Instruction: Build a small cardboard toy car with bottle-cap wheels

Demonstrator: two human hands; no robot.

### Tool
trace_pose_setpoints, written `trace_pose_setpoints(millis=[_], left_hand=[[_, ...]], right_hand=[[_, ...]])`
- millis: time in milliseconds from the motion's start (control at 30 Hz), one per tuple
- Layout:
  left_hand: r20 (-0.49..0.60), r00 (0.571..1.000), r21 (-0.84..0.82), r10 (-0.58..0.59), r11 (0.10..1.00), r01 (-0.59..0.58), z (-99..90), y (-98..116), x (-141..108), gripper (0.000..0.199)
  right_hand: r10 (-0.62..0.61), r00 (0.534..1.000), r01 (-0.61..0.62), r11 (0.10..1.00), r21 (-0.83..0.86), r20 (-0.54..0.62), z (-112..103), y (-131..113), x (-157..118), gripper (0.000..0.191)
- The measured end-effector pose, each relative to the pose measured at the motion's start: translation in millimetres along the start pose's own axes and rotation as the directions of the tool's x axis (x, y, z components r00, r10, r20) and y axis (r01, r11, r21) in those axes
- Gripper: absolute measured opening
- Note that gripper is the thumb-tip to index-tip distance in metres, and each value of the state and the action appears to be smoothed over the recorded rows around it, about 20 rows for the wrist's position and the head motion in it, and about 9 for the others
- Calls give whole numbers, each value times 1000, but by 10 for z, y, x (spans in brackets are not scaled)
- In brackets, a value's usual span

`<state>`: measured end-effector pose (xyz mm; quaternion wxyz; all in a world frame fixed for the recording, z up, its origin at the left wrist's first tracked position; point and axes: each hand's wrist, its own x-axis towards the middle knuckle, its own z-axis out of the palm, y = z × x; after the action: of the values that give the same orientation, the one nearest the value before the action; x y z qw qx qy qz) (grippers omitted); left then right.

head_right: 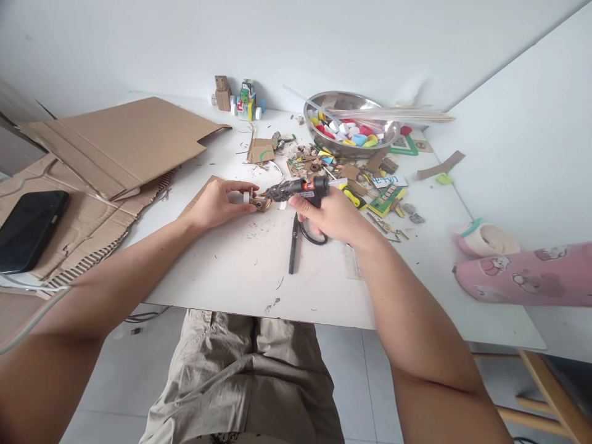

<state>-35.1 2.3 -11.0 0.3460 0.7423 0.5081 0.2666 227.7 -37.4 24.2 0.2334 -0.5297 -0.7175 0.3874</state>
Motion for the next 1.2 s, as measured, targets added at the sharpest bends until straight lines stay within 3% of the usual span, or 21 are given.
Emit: trace_pose_setpoints(millis=[167, 633, 1200], left_hand=[[3, 1000, 0, -6, 1000, 6, -24, 10, -9, 37], [2, 1000, 23, 7, 1000, -7, -26, -25, 7, 30], [8, 1000, 26, -5, 1000, 4, -29, -16, 12, 30]], right_hand=[[-1, 993, 4, 1000, 23, -120, -74, 61, 22, 76], [48, 994, -47, 999, 11, -96, -42, 65, 66, 66], [-10, 997, 7, 999, -49, -71, -41, 134, 78, 60]])
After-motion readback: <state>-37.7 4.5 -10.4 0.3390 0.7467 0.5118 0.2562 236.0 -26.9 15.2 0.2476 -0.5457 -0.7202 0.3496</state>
